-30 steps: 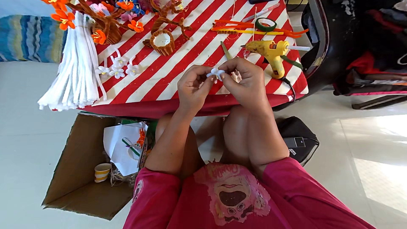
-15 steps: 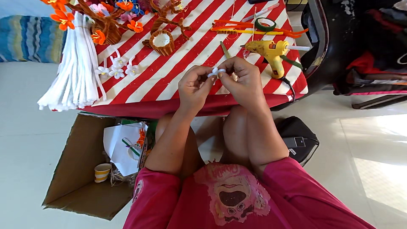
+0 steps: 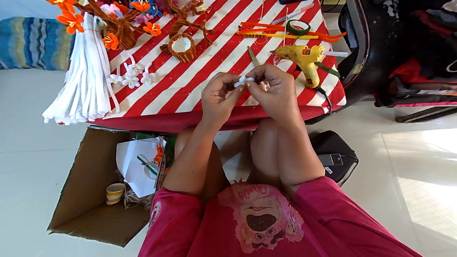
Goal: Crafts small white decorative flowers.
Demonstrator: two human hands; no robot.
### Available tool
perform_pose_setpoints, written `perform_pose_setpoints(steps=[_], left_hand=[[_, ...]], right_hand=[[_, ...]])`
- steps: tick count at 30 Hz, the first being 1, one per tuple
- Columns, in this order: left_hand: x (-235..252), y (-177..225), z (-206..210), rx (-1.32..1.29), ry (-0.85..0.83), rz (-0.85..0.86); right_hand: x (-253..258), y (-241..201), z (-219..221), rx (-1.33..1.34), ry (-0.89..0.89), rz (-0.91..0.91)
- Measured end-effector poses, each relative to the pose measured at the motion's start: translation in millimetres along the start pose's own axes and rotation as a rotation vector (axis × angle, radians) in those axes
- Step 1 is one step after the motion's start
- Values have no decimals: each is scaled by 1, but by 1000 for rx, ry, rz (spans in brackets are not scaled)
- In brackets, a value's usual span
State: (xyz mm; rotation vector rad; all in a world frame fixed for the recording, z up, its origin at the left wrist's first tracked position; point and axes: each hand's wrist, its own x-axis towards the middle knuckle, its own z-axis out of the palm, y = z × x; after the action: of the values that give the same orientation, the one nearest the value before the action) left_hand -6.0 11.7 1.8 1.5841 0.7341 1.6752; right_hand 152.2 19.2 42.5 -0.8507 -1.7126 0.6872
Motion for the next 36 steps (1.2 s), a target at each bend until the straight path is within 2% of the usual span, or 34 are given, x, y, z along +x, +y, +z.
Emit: perform_pose_setpoints(steps=[3,19,25,29,36], left_hand=[[4,-6,0,-48,12,33],[0,2,-3,69,-32,-6],[5,-7,-3,-19,-15,37],[1,3,-1,32,-14,-15],[3,-5,1,-11,8,52]], right_hand=[[0,0,0,-2,-13,-4],[0,2,0,-28,-33,7],[0,4,3,-17,-3,10],[-1,2,5,-27,20,6],[-1,3,7,-18,31,-13]])
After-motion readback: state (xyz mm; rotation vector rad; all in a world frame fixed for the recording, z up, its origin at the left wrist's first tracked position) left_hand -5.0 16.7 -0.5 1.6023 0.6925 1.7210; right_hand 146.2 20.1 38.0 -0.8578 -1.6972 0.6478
